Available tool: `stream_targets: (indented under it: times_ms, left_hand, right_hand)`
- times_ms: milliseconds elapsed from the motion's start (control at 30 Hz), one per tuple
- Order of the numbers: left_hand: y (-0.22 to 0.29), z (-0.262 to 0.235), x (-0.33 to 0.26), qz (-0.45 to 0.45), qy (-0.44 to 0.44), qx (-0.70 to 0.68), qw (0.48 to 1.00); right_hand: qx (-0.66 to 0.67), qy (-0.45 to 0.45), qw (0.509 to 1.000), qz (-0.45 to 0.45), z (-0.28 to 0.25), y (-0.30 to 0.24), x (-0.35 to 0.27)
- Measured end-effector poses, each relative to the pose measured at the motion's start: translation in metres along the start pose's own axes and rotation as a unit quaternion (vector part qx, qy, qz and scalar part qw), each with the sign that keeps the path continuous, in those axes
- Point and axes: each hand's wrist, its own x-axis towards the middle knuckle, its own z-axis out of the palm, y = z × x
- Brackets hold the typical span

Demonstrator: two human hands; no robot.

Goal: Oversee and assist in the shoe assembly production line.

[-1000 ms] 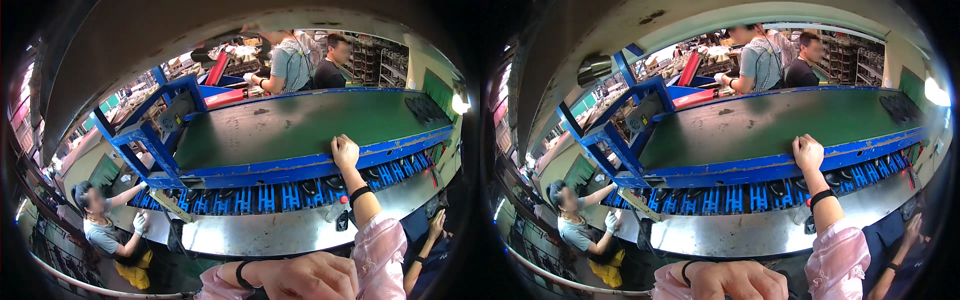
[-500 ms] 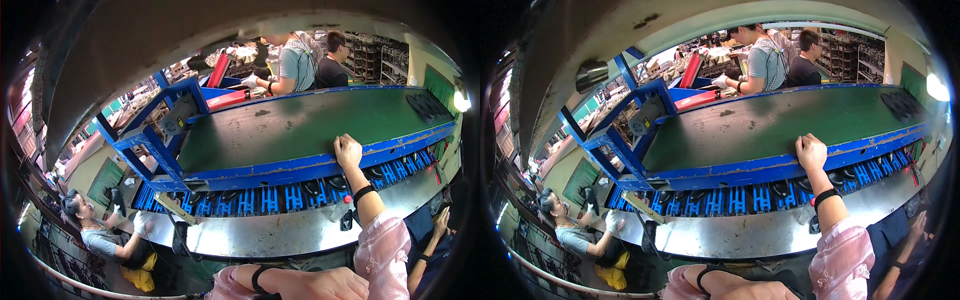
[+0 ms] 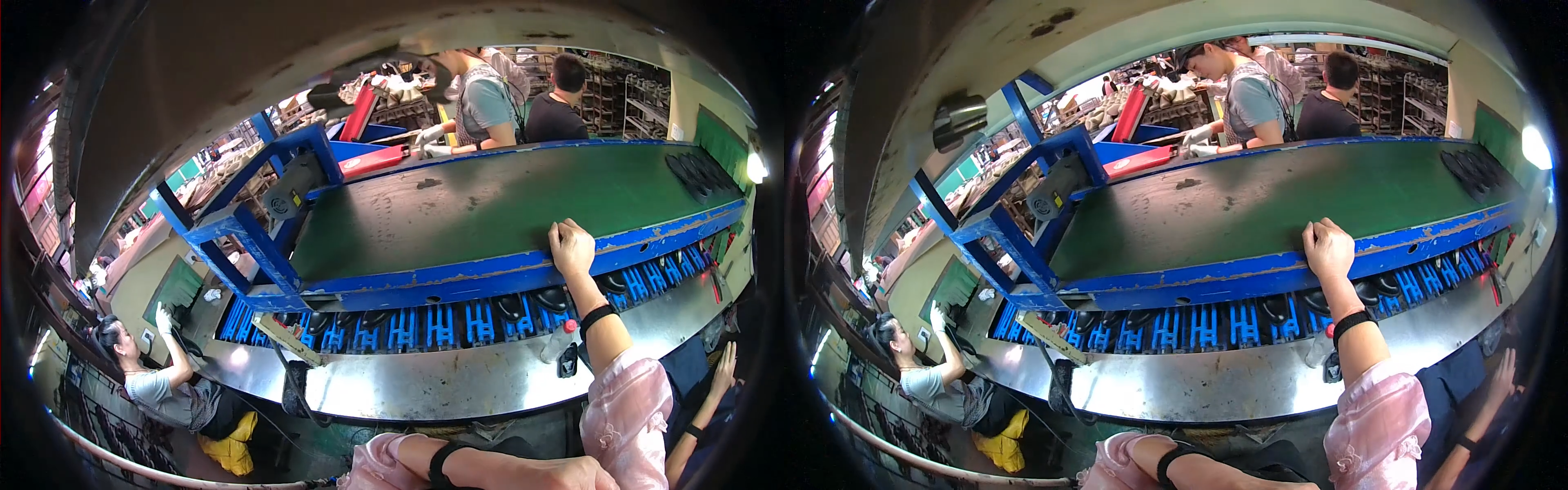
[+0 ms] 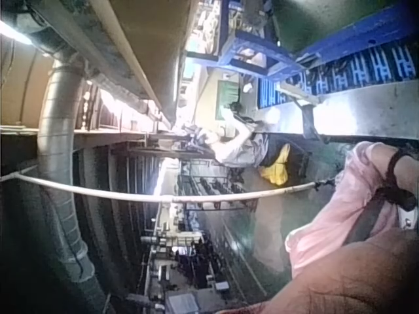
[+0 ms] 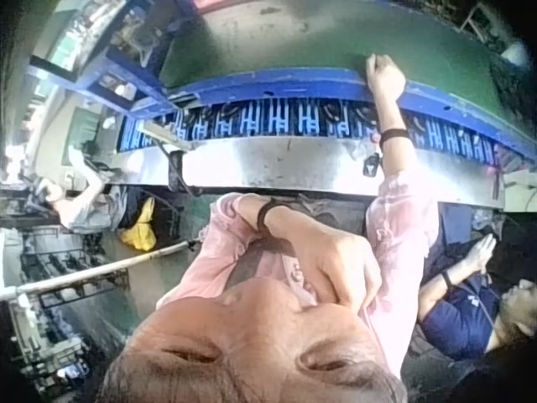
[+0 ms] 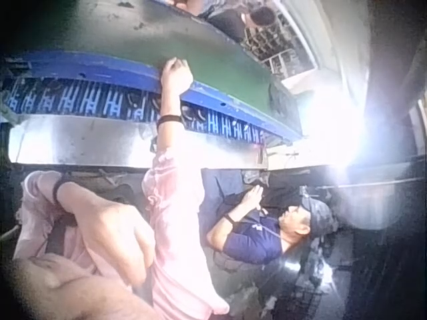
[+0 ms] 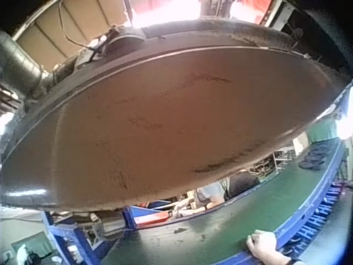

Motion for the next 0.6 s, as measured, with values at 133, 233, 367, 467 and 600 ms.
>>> stream_targets:
  times_ms: [133, 233, 367, 467, 600]
  left_hand:
    - [-0.003, -0.003, -0.006, -0.025, -0.017, 0.006, 1.0]
    - [-0.009, -0.018, -0.016, -0.055, -0.03, 0.048, 0.997]
    - [-0.014, -0.056, -0.031, -0.108, -0.041, 0.219, 0.969]
    - [0.004, -0.057, -0.019, -0.119, 0.076, 0.139, 0.98]
    - [0.03, -0.05, 0.005, -0.035, 0.049, 0.101, 0.993]
  right_hand:
    - [0.007, 0.007, 1.0, 0.0, 0.005, 0.002, -0.003]
    - [0.018, 0.005, 1.0, -0.005, 0.007, 0.001, -0.003]
    - [0.012, 0.004, 1.0, -0.001, 0.003, -0.004, -0.001]
    - [0.005, 0.008, 1.0, -0.005, 0.002, 0.003, -0.001]
    - [-0.002, 0.006, 1.0, -0.009, -0.003, -0.001, 0.001]
